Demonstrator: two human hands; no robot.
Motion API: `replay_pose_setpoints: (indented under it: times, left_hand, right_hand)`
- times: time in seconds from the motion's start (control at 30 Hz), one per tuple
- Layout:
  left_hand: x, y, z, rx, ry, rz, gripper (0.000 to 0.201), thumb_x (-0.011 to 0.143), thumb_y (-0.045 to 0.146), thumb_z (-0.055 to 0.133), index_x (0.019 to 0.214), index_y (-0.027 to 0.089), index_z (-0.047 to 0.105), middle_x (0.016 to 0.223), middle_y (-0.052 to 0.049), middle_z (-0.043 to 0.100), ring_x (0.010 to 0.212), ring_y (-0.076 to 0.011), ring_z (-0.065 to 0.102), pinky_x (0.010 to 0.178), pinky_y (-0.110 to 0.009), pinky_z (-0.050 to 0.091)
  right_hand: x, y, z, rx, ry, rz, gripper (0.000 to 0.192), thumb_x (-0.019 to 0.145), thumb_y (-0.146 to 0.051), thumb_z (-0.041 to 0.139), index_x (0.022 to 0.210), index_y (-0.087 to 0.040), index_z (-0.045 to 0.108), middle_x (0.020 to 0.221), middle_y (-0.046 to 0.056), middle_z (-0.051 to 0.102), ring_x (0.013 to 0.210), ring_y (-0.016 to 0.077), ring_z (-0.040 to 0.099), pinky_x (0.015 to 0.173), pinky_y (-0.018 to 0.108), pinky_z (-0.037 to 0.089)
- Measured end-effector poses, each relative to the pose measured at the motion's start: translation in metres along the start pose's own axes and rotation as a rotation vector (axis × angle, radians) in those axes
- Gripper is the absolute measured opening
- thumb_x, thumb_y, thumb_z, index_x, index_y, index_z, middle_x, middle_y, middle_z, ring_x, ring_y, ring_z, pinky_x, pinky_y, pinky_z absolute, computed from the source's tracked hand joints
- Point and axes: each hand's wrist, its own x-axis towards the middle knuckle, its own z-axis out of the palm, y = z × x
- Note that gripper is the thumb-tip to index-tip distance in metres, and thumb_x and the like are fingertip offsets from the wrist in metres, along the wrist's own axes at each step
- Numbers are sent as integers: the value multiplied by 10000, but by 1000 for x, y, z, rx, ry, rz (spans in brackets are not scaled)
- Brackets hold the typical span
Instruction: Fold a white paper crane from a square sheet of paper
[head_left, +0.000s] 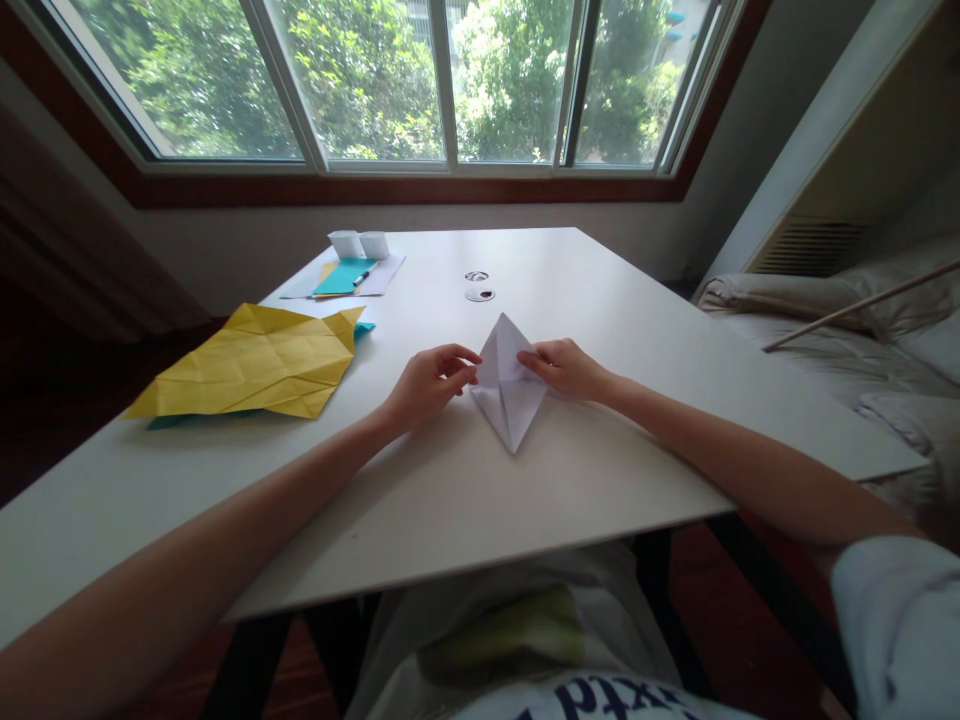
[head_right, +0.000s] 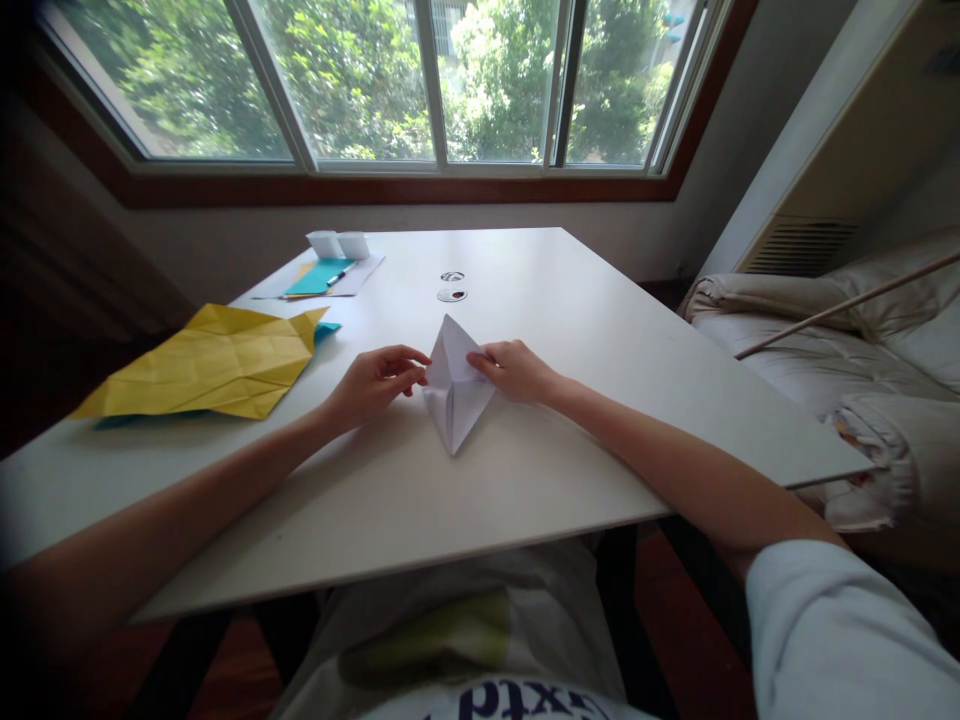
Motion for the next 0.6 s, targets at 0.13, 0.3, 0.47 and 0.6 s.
replay_pose_setpoints:
  times: [0.13, 0.3, 0.47, 0.6]
  left_hand:
    - [0, -2, -5, 207, 76, 47, 259, 731, 344, 585, 890, 145, 629, 810, -58, 664, 651, -142, 584, 594, -263, 482]
    - [3, -6, -6, 309, 45, 51, 341, 700, 363, 624, 977, 164, 603, 838, -41, 667, 658, -139, 578, 603, -255, 463]
    - [4, -6, -3, 362, 18, 27, 274, 700, 347, 611, 908, 170, 626, 710, -9, 661, 597, -132, 548, 586, -248, 429]
    - [5, -7, -4, 398, -9, 3, 250, 690, 355, 597, 854, 170, 639, 728, -17, 666, 618, -143, 544, 597, -255, 416]
  right_hand:
    - [0, 1, -1, 39, -6, 7, 429, 859, -480, 350, 570, -170, 414, 543, -20, 447, 524, 90, 387, 507, 231, 283]
    - [1, 4, 1, 92, -22, 26, 455, 850, -523, 344, 610, -160, 474, 576, -9, 485, 548, 103, 425, 507, 231, 306]
    - [1, 4, 3, 100, -34, 2, 433, 855, -492, 359, 624, -154, 501, 567, -20, 465, 545, 96, 410, 513, 227, 307]
    - [1, 5, 0, 92, -9, -61, 351, 851, -407, 413, 671, -145, 563, 620, -9, 530, 584, 99, 443, 560, 231, 338]
